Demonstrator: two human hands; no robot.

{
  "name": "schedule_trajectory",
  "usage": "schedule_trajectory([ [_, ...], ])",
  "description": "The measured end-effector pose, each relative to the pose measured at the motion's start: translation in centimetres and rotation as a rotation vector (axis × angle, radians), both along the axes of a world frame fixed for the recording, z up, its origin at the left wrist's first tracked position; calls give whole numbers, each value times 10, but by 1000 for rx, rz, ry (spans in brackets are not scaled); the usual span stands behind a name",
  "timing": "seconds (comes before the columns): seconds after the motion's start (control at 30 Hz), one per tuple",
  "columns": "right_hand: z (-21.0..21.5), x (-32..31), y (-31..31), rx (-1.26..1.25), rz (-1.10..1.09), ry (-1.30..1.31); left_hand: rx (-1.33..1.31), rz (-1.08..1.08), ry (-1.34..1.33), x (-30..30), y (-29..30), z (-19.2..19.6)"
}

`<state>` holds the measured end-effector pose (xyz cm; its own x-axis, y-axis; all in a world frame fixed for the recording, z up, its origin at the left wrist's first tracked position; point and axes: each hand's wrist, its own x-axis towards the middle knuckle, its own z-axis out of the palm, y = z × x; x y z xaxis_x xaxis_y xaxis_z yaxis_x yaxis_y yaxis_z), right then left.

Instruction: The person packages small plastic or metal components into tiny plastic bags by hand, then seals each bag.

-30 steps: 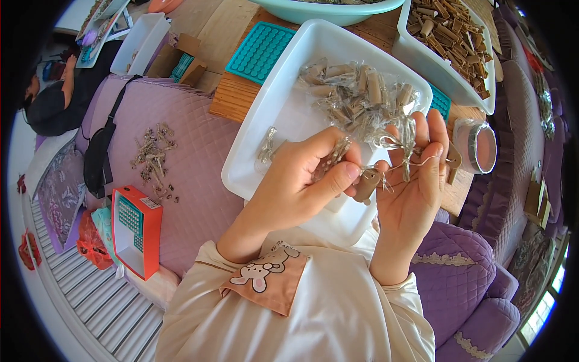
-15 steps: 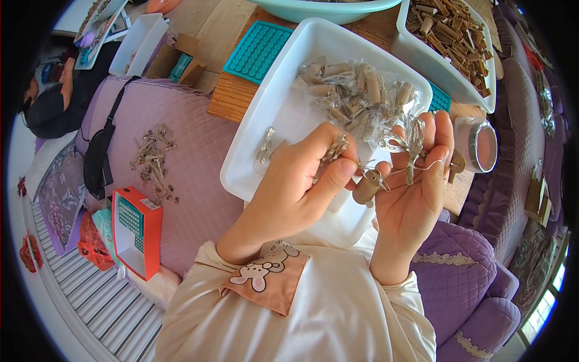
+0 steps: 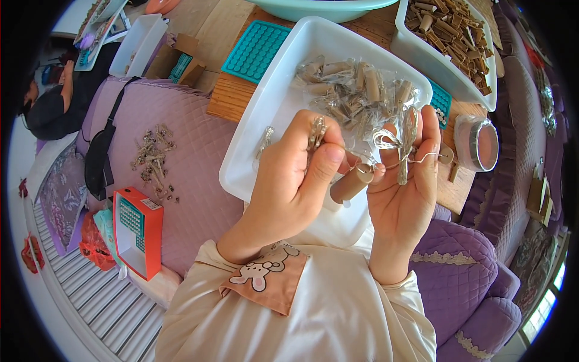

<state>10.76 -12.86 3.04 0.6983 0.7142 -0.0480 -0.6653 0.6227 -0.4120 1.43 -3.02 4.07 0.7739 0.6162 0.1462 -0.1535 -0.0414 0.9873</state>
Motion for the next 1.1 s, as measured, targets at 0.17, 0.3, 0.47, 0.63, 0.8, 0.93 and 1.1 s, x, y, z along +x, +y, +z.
schedule_trajectory([
  [0.17,1,-1,-1,16,14,4,-37,-8,-14,1,-3,3],
  [0.3,1,-5,-2,-15,-16,-24,-44,7,3,2,-5,6],
  [0.47,1,-11,-1,13,-50,6,-2,63,-52,2,-9,-2],
  [0.63,7,-15,0,-45,-108,2,147,181,-226,5,-13,-14],
  [0.8,8,-16,5,-53,-114,-31,189,179,-161,5,-12,-7],
  [0.93,4,-14,4,4,-135,-50,134,13,-60,5,-2,-4],
  [1.1,3,-16,4,-2,-151,-121,219,87,-35,5,-1,-7],
])
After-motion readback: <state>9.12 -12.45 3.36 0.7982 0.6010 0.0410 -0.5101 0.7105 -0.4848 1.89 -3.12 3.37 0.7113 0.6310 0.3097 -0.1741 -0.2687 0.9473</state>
